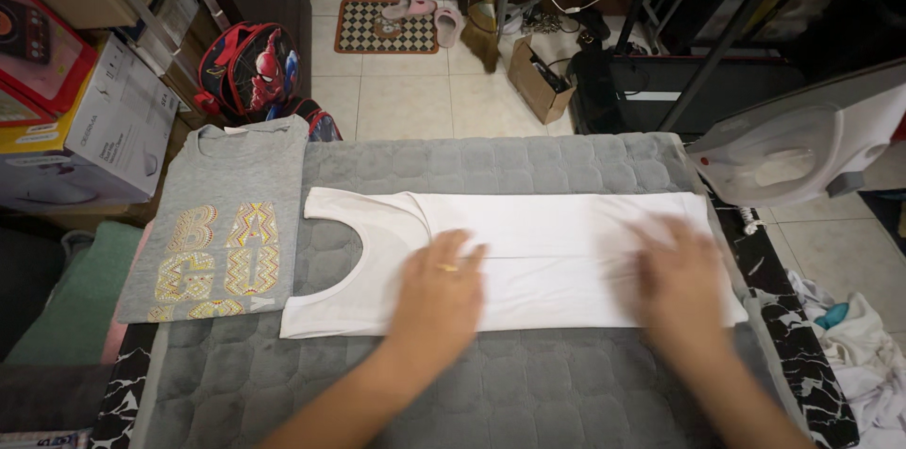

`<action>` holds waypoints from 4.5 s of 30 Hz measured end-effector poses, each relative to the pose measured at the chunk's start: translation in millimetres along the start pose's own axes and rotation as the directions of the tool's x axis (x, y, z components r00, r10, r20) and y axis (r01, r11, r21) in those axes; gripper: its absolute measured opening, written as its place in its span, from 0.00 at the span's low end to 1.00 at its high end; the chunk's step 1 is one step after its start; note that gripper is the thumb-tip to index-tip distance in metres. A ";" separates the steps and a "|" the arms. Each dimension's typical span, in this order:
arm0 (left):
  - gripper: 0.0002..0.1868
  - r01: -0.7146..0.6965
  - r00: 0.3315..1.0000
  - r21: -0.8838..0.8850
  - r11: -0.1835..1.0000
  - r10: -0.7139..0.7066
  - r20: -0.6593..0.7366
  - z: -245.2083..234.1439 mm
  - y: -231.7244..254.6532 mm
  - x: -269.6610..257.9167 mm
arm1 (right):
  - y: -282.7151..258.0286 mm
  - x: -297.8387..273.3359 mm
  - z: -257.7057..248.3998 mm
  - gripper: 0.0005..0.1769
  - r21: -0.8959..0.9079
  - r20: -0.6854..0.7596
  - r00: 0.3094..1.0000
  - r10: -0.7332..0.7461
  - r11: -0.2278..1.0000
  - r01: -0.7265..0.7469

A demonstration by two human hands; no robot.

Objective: The person irons and folds two white tank tops on a padded ironing board. They smooth the fabric, use an iron to remove wrinkles, and then fold each garment into a neat stack. The person handles the clothes one at a time, ensuring they are flat before ironing and folding.

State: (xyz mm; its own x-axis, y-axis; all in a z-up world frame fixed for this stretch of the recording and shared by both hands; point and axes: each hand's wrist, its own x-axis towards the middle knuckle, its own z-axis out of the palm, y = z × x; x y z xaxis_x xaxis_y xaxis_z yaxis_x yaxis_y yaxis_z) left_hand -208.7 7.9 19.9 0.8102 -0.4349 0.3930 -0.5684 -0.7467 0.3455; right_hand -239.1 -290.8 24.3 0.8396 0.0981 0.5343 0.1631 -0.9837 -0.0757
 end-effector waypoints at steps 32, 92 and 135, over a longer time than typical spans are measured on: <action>0.28 0.192 0.980 -0.653 0.733 -0.178 0.088 -11.4 2.1 -15.8 | 54.7 47.0 -10.6 0.30 0.166 0.641 0.556 0.530 0.611 -0.774; 0.34 0.490 0.799 -0.654 -0.577 -0.002 0.601 1.2 -115.7 27.6 | -151.4 38.9 -35.0 0.23 0.338 -0.134 0.400 -0.907 0.337 0.879; 0.42 0.158 0.952 -0.986 0.044 -0.270 0.141 -277.8 -236.5 -18.8 | -285.0 216.0 -10.3 0.38 0.814 0.478 0.830 -0.286 -0.211 -0.542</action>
State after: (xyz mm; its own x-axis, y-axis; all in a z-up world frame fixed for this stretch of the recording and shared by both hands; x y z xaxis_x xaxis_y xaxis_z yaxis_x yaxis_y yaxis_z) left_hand -129.2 332.5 167.6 0.9454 -0.2834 0.1609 -0.0380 0.3945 0.9181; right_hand -109.6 9.1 169.9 0.8984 0.4348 0.0624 -0.0677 0.2775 -0.9583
